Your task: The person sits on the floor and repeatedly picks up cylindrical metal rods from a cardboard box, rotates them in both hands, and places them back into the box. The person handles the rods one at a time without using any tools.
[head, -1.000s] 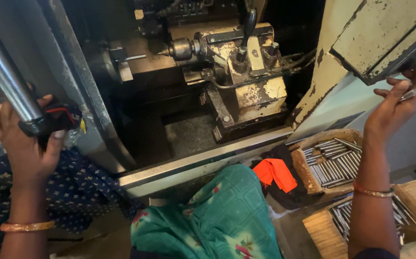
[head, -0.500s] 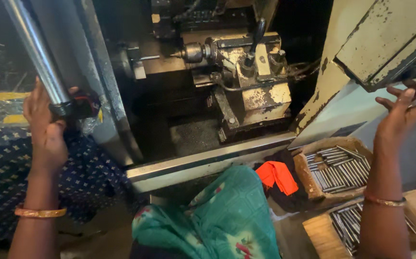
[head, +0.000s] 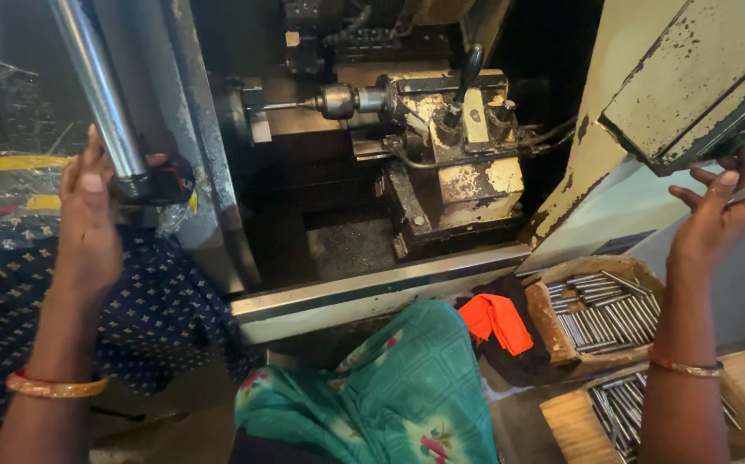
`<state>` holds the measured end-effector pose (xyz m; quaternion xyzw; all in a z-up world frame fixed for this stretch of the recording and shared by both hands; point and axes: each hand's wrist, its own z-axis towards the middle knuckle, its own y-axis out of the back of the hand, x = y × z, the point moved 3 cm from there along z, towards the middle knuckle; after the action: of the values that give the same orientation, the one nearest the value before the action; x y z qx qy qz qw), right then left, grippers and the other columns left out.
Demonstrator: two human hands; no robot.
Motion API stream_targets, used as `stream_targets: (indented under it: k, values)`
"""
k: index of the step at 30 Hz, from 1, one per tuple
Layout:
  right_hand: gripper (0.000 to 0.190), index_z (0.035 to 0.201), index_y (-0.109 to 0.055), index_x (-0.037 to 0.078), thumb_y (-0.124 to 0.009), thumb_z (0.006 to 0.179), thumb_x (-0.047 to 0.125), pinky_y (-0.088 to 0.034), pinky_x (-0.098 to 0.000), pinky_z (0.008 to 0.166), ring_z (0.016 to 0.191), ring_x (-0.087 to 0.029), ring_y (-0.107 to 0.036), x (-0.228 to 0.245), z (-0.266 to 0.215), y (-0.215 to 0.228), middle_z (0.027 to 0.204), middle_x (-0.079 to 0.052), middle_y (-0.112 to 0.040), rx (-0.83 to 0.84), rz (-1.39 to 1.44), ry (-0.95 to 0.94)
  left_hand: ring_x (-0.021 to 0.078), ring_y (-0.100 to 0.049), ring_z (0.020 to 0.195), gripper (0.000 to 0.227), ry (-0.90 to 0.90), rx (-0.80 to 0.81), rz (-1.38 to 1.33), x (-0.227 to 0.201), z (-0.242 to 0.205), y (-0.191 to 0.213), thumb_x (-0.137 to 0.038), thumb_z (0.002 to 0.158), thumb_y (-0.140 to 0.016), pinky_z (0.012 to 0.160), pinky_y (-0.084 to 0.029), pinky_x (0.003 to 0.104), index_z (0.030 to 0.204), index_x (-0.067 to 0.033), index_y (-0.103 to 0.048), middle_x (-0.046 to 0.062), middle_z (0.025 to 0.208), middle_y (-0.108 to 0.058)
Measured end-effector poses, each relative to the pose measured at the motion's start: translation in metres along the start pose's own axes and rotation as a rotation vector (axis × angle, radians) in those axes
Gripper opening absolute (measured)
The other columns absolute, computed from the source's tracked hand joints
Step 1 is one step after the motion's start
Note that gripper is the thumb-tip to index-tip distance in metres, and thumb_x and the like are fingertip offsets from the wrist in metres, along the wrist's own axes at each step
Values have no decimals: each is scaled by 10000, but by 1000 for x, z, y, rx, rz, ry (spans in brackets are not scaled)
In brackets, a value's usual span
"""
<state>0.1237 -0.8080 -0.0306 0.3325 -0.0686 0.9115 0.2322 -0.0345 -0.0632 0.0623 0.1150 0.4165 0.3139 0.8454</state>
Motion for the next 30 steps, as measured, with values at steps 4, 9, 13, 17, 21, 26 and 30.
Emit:
stream_targets:
  k: [4,9,13,17,21,26,30]
  values:
    - [514,1641,-354,-52,-467,1282,298,-652,-322,886,1181,-229,-642,-9,6,5,1487,-197,-521,-13,15,-13,327,-593,1272,822,56,-24,136,-20,14,10,-575,1132,-133,1070,-450,492,1394,53,-593,233,1250,-667]
    - [501,1643,-358,-55,-472,1290,281,-645,-332,872,1189,-257,-653,-15,6,10,1478,-205,-501,-3,20,3,272,-742,1011,491,195,-10,-230,-29,48,5,-418,1165,-405,895,-604,393,1271,44,-534,173,1058,-722]
    - [500,1653,-338,-44,-413,1268,265,-638,-326,885,1212,-256,-649,-23,7,10,1468,-200,-512,29,-25,13,211,-699,699,312,254,44,-530,-23,61,-11,-259,1083,-548,656,-598,314,1286,-23,-575,130,822,-689]
    - [439,1586,-392,-66,-398,1270,239,-629,-322,872,1205,-250,-645,-35,7,12,1499,-219,-518,1,-53,49,175,-547,517,247,359,-86,-599,-12,54,-15,-229,1078,-632,556,-514,325,1126,11,-596,36,639,-493]
    - [370,1375,-507,-98,-375,1274,233,-660,-309,882,1131,-236,-691,-40,2,5,1283,-198,-609,-51,-291,67,164,-519,485,242,357,-146,-639,-12,56,-16,-202,1059,-667,544,-523,333,994,-13,-529,24,623,-462]
    - [392,1261,-552,-132,-366,1242,213,-648,-322,841,1062,-260,-732,-20,0,-13,1183,-207,-676,-53,-421,75,150,-498,462,198,341,-230,-713,-16,55,-26,-153,1034,-691,480,-481,313,997,-44,-530,18,617,-462]
    - [340,1359,-492,-127,-354,1274,172,-648,-292,869,1077,-227,-707,10,-3,-21,1218,-189,-657,-3,-410,52,128,-472,483,206,310,-248,-778,-27,60,-48,-132,1041,-698,455,-443,294,972,-51,-522,15,643,-475]
